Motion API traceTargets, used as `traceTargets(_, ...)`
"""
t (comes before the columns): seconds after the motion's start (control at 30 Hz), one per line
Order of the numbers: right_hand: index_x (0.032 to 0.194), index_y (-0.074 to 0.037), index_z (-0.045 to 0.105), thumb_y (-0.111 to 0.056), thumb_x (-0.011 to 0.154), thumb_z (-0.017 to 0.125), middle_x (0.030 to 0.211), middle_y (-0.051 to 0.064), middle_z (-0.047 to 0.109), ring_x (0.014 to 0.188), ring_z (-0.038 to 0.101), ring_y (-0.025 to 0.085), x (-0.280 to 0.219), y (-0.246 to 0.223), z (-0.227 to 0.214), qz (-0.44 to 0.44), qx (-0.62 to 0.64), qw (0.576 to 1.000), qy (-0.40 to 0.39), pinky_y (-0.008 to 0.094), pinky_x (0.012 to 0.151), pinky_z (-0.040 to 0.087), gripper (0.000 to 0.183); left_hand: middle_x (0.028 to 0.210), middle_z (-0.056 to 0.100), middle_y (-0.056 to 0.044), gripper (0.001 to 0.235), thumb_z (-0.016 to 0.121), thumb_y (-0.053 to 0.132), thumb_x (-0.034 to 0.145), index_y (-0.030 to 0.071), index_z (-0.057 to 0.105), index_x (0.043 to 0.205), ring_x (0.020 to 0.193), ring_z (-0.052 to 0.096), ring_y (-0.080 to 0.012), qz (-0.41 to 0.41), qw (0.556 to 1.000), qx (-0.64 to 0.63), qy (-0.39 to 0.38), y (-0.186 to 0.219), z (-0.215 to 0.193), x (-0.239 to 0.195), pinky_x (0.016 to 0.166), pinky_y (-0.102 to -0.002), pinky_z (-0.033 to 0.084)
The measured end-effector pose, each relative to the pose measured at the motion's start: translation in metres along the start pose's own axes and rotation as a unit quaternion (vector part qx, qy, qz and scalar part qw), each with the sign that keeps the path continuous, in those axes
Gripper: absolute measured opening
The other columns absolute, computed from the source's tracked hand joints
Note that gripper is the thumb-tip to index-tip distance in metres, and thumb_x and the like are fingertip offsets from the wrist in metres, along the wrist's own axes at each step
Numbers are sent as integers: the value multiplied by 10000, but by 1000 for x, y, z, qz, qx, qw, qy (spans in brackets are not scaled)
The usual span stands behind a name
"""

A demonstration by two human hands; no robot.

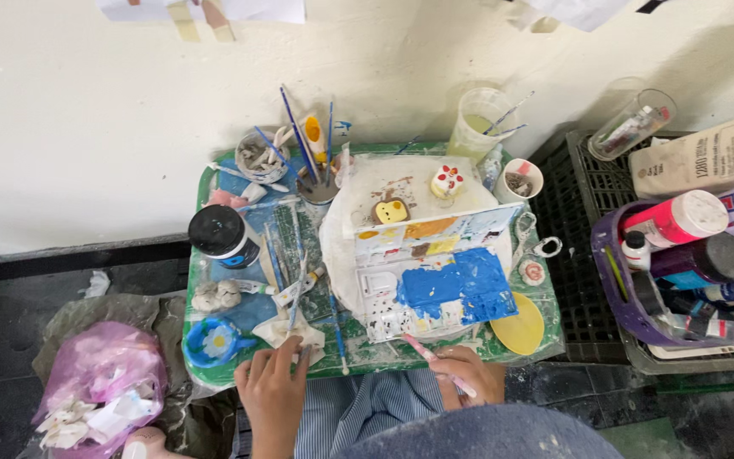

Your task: The person uses a brush to apply paint to a small ceramic structure and its individual components, switching between colors on a white palette.

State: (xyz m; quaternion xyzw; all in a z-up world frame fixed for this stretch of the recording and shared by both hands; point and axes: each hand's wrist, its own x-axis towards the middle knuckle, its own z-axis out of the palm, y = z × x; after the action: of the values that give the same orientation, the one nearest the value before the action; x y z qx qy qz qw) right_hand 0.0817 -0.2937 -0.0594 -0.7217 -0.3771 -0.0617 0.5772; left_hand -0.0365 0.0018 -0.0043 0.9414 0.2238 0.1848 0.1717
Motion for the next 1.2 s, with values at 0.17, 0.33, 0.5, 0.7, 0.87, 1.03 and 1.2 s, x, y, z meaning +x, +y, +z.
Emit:
traceTargets(0.17,1187,-39,676,8,920,679,1049,128,716,909,710,197,-5,4,20,-28,1,998,62,325,801,614,271,925,731,29,221,788,254,838,148,729,1023,941,621,-186,18,996,69,51,-6,3,0,900,-403,359)
traceTargets(0.33,1219,-3,631,36,923,667,1024,136,770,694,719,80,9,56,-1,-151,120,978,82,240,653,605,301,1023,746,16,306,780,236,812,143,746,1102,968,621,-181,21,997,23,64,-18,-2,0,912,-392,356)
traceTargets(0.5,1120,24,657,51,943,670,905,87,719,748,657,151,5,-1,-19,130,-62,965,218,256,676,507,179,959,739,10,346,818,242,796,133,754,1118,942,641,-171,-57,998,-4,26,-21,-6,2,897,-386,353)
traceTargets(0.7,1036,3,672,28,929,658,1007,114,694,932,705,175,59,-47,-44,129,-125,977,114,291,818,572,110,1052,741,11,258,796,174,828,144,742,1078,1000,641,-178,8,993,-60,104,0,-10,4,928,-376,353)
traceTargets(0.87,1016,-25,709,5,868,709,1053,105,759,968,749,218,102,-72,-60,147,-147,977,-34,334,799,604,151,1216,674,-34,499,837,290,744,130,679,1190,1164,586,-256,97,980,-156,71,57,12,16,1005,-425,343)
traceTargets(1.03,1050,-66,670,-67,843,766,1027,92,762,944,746,240,110,-82,-64,73,-231,965,-101,350,759,596,228,1473,483,-176,954,858,509,632,53,501,1390,1418,371,-380,128,970,-206,15,75,30,48,1109,-539,239)
traceTargets(1.2,1047,-72,642,-38,806,748,1064,117,732,965,725,299,99,-81,-57,15,-273,952,-140,389,763,584,266,1543,459,-138,1021,843,552,669,39,459,1464,1458,366,-335,140,973,-185,7,70,40,49,1137,-524,228)
